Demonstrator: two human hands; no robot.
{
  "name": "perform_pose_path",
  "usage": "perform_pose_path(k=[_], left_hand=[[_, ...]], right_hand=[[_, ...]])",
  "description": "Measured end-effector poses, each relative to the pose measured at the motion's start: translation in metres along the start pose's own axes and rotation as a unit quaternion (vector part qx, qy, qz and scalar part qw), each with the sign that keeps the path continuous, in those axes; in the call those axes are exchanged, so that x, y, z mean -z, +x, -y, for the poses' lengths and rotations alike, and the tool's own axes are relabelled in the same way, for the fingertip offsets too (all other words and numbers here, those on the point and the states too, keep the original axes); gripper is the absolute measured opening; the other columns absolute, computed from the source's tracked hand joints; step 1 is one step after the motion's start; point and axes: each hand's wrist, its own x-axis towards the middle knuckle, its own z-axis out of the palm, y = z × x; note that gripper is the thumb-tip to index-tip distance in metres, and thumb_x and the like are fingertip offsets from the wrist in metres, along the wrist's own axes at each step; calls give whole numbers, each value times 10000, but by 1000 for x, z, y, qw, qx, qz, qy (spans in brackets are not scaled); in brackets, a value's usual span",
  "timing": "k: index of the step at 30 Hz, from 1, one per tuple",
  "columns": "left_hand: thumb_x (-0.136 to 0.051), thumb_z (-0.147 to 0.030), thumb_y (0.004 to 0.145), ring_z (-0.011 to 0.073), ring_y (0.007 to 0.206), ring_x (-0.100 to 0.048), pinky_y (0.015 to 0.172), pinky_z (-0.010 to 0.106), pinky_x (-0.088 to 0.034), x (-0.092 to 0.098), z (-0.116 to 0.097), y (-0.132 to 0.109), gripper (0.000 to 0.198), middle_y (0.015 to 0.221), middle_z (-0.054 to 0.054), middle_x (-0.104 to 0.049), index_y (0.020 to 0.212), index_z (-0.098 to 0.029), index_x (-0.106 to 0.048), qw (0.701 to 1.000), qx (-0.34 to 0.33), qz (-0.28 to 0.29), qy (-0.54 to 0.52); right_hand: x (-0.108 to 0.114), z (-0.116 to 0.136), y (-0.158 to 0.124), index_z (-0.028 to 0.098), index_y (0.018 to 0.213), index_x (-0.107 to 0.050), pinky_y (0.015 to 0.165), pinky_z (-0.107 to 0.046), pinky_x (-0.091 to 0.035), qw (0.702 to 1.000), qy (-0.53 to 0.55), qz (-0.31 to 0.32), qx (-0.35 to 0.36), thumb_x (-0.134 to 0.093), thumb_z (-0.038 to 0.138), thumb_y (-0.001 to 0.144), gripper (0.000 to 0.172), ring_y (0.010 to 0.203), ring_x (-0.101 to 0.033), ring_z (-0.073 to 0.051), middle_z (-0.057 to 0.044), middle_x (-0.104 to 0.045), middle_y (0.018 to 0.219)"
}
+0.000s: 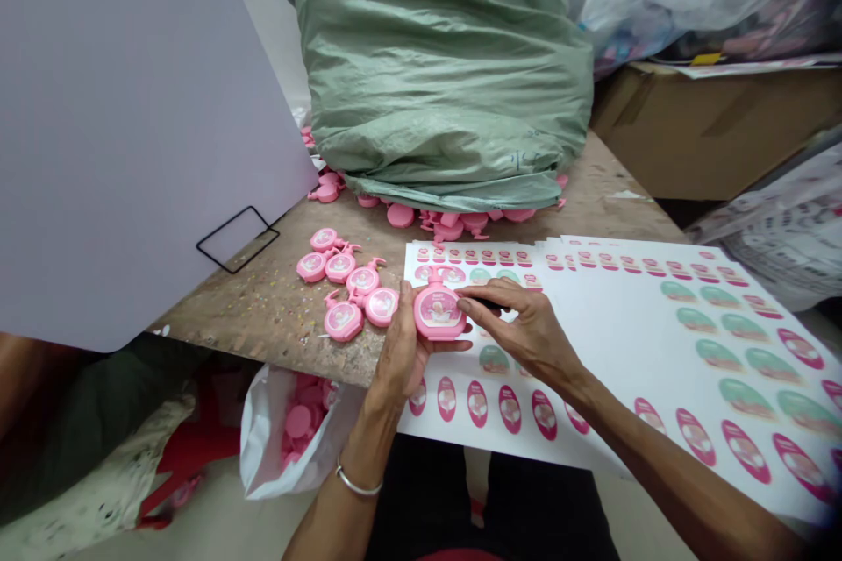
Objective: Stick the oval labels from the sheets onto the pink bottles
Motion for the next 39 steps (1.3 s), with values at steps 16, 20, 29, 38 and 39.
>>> perform_pose_path(k=[16, 20, 29, 38, 39], left_hand=[[-532, -490, 850, 184, 779, -602, 727, 282, -514, 3, 17, 4, 310, 745, 32, -590, 849, -191, -612, 957, -144, -128, 215], [-578, -496, 806, 168, 676, -559, 667, 283, -469, 32, 16, 22, 330, 700, 9, -568, 824, -167, -599, 906, -170, -173, 347], [-453, -492, 888, 347, 1042, -598, 787, 457, -484, 67, -13, 40, 598, 1299, 257, -469, 1345, -107, -428, 664, -200, -311, 650], [-677, -374, 770, 275, 1204, -526, 977, 388, -452, 40, -25, 30, 465, 1262, 131, -565, 1177, -177, -570, 903, -213, -2, 373], [-665, -386, 780, 271, 1114, -593, 907, 373, -497, 35, -22, 29, 435, 1204, 136, -608, 1145, -165, -578, 940, -140, 59, 304]], right_hand=[[-23, -29, 13, 158, 1292, -492, 863, -387, -465, 986, -149, -49, -65, -561, 570, 820, 630, 1068, -585, -269, -139, -621, 1207], [-18, -69, 50, 169, 1199, -567, 845, -362, -455, 957, -243, -25, -157, -527, 496, 863, 471, 1024, -618, -267, -115, -674, 1123], [-64, -95, 112, 151, 921, -662, 762, -311, -412, 942, -313, 54, -107, -539, 250, 836, 180, 946, -608, -257, -154, -696, 976], [5, -34, 77, 174, 835, -573, 573, -236, -382, 955, 109, 264, -79, -446, 522, 902, 377, 602, -461, -105, 7, -548, 709], [8, -31, 71, 177, 816, -563, 572, -236, -385, 935, 173, 297, -92, -460, 548, 888, 392, 593, -450, -99, 14, -529, 698]])
